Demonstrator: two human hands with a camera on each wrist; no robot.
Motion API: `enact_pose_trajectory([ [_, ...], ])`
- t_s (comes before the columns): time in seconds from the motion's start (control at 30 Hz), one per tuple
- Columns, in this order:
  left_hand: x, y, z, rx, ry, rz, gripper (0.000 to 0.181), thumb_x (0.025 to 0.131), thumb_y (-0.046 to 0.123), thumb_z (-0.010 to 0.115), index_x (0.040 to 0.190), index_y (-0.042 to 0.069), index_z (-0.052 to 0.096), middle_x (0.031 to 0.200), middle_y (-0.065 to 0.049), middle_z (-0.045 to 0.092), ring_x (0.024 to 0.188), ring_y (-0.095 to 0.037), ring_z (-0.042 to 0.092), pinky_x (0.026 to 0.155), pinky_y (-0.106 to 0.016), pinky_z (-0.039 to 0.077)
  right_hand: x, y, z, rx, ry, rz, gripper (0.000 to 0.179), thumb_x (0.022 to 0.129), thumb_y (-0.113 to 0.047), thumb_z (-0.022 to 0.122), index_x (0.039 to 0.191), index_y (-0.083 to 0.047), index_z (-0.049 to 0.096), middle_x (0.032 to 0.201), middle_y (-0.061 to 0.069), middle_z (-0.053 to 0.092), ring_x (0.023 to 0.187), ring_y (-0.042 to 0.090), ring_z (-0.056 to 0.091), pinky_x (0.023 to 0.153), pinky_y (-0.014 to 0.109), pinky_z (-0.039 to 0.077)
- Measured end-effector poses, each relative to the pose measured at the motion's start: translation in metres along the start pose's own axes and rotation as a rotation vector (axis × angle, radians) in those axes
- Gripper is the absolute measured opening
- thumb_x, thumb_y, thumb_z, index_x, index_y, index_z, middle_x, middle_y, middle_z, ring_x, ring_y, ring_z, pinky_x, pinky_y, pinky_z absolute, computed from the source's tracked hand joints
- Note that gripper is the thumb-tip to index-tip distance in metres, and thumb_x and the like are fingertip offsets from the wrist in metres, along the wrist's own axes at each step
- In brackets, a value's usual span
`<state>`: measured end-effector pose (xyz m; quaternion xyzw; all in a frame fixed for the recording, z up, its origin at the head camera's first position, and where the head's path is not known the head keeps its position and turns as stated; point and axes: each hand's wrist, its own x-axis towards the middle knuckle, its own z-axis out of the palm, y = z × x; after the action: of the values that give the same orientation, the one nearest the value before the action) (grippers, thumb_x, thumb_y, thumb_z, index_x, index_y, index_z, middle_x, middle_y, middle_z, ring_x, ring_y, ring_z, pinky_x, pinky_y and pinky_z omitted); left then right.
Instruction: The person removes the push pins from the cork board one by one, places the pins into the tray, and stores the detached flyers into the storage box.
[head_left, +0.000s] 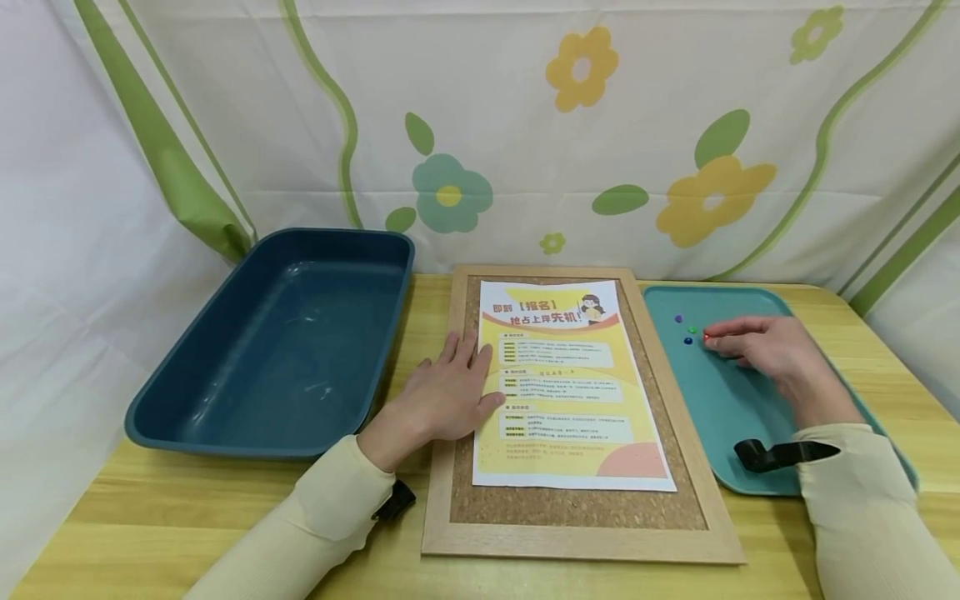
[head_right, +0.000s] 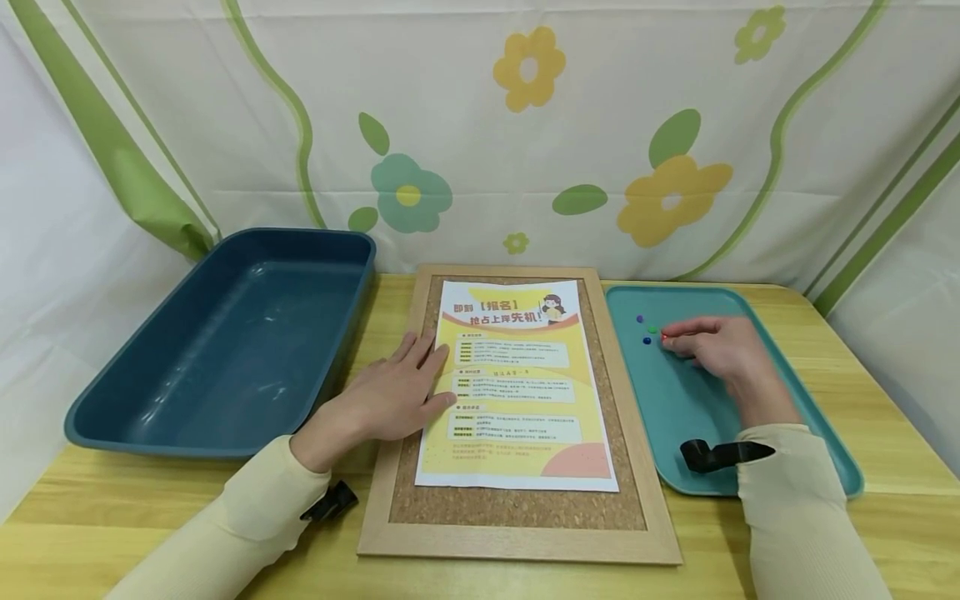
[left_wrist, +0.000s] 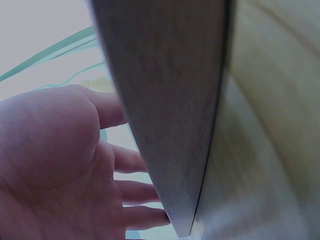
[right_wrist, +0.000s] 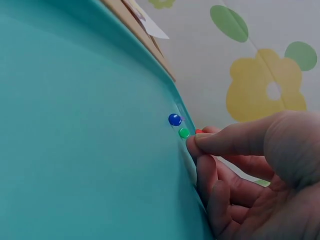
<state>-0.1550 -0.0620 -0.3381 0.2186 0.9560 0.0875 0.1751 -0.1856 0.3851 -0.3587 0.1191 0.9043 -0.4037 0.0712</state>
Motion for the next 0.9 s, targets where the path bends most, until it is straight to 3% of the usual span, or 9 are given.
enact_pose_trajectory([
  [0.17, 0.0003, 0.0, 0.0008, 0.006, -0.002, -0.002, 0.075, 0.112, 0.049, 0.046, 0.171, 0.011, 0.02, 0.18, -0.017, 0.004, 0.167, -0.039, 0.005, 0.126, -0.065, 0.03, 0.0013, 0.0019, 0.0016, 0.013, 0.002, 0.001, 0.02, 0.101, -0.039, 0.074, 0.115, -0.029, 0.082, 0.085, -0.036, 0.07, 0.083, -0.011, 0.065, 0.073, 0.025, 0.056],
  [0.57, 0.0013, 0.0, -0.0007, 0.018, -0.009, -0.001, 0.075, 0.112, 0.049, 0.045, 0.171, 0.011, 0.02, 0.18, -0.018, 0.003, 0.167, -0.039, 0.004, 0.126, -0.065, 0.031, 0.0037, 0.0009, 0.0062, -0.02, 0.018, -0.005, 0.029, 0.101, -0.042, 0.072, 0.119, -0.021, 0.082, 0.089, -0.034, 0.068, 0.082, -0.008, 0.062, 0.072, 0.027, 0.055],
  [0.9, 0.0023, -0.0002, 0.0007, 0.014, -0.006, -0.002, 0.075, 0.112, 0.05, 0.046, 0.171, 0.011, 0.02, 0.18, -0.017, 0.003, 0.167, -0.039, 0.004, 0.126, -0.065, 0.03, 0.0053, 0.0014, 0.0086, -0.025, 0.025, 0.022, 0.019, 0.103, -0.04, 0.07, 0.111, -0.031, 0.084, 0.082, -0.035, 0.065, 0.081, -0.008, 0.062, 0.072, 0.026, 0.055],
])
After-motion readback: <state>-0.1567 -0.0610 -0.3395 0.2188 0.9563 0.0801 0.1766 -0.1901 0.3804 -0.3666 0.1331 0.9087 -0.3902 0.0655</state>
